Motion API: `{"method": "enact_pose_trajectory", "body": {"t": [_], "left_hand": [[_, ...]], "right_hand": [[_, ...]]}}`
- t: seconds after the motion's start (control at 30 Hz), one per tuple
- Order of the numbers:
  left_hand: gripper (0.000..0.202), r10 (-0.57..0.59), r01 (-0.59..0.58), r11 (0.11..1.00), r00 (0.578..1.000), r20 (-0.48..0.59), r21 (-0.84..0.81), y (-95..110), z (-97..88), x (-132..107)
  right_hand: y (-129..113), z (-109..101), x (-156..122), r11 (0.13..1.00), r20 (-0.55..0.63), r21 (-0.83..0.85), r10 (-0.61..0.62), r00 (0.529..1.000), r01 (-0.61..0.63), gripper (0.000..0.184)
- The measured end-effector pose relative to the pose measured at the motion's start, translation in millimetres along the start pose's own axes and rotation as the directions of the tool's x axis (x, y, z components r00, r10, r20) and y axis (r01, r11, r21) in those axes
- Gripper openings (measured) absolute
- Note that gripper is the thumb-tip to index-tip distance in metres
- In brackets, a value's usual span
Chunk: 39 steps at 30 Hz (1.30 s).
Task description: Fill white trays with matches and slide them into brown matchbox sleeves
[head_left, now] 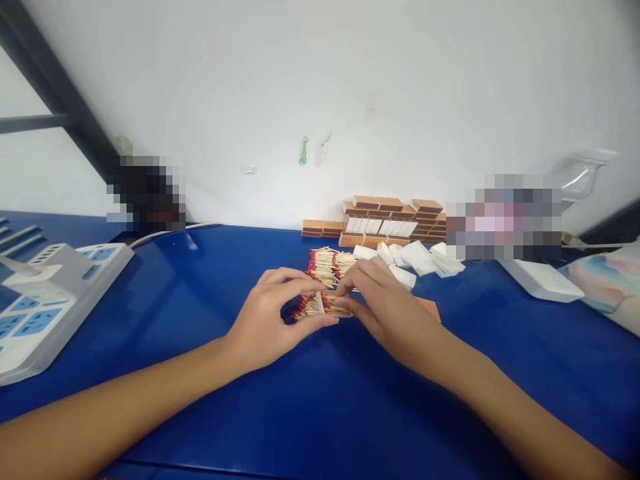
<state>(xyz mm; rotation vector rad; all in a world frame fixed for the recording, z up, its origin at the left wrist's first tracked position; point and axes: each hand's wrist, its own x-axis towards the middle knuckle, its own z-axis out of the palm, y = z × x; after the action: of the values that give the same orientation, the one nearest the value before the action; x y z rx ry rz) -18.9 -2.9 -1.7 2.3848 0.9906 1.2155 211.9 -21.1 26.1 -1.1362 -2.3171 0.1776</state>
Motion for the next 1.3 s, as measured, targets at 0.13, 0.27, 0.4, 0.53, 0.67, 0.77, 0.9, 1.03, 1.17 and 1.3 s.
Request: {"method": "enact_pose_trajectory", "body": {"t": [0.13, 0.27, 0.4, 0.53, 0.67, 0.77, 0.9, 1.03, 1.17, 1.3], "left_hand": [[0.035, 0.015, -0.015, 1.0, 1.0, -0.004, 0.005, 1, -0.7, 0], [0.035, -0.001, 0.001, 1.0, 1.0, -0.024, -0.015, 0, -1.2, 2], [0.035, -0.002, 0.002, 1.0, 0.999, -0.033, -0.02, 0, -1.2, 2], [0.035, 0.007, -0.008, 1.0, 0.999, -0.044, -0.019, 0, -1.3, 2], [0.035, 0.017, -0.018, 1.0, 0.999, -0.027, -0.011, 2, -1.6, 1], [0.034, 0.017, -0.017, 1.0, 1.0, -0.008, -0.006, 2, -2.0, 1], [0.034, 0.006, -0.007, 1.0, 1.0, -0.027, -0.014, 2, -1.6, 1], [0.032, -0.088, 0.083, 0.994, 0.992, -0.087, -0.065, 2, -0.6, 2], [0.032, -0.217, 0.202, 0.972, 0.968, -0.129, -0.12, 3, -0.7, 3], [0.033, -0.219, 0.207, 0.972, 0.969, -0.115, -0.11, 2, -2.3, 3]], "right_hand": [[-2, -3, -1, 0.999, -0.032, -0.012, -0.042, 0.999, 0.042, 0.007], [2, -9, -4, 0.999, -0.043, 0.024, -0.045, 0.998, 0.046, 0.006], [4, -9, -6, 0.999, 0.001, 0.025, -0.042, 0.999, 0.042, 0.004], [6, -12, -7, 0.998, 0.015, 0.057, -0.021, 1.0, 0.02, 0.004], [4, -12, -6, 0.996, 0.019, 0.084, -0.01, 1.0, 0.008, 0.008], [1, -10, -6, 0.996, 0.018, 0.084, -0.002, 1.0, 0.0, 0.01], [3, -11, -5, 0.995, -0.04, 0.1, -0.004, 0.999, 0.008, 0.007], [21, -13, -5, 0.996, -0.153, 0.053, 0.081, 0.985, -0.073, 0.01], [47, -6, -9, 0.994, -0.075, -0.063, 0.089, 0.993, -0.094, 0.006], [61, 4, -11, 0.986, 0.036, -0.103, 0.139, 0.99, -0.135, 0.005]]}}
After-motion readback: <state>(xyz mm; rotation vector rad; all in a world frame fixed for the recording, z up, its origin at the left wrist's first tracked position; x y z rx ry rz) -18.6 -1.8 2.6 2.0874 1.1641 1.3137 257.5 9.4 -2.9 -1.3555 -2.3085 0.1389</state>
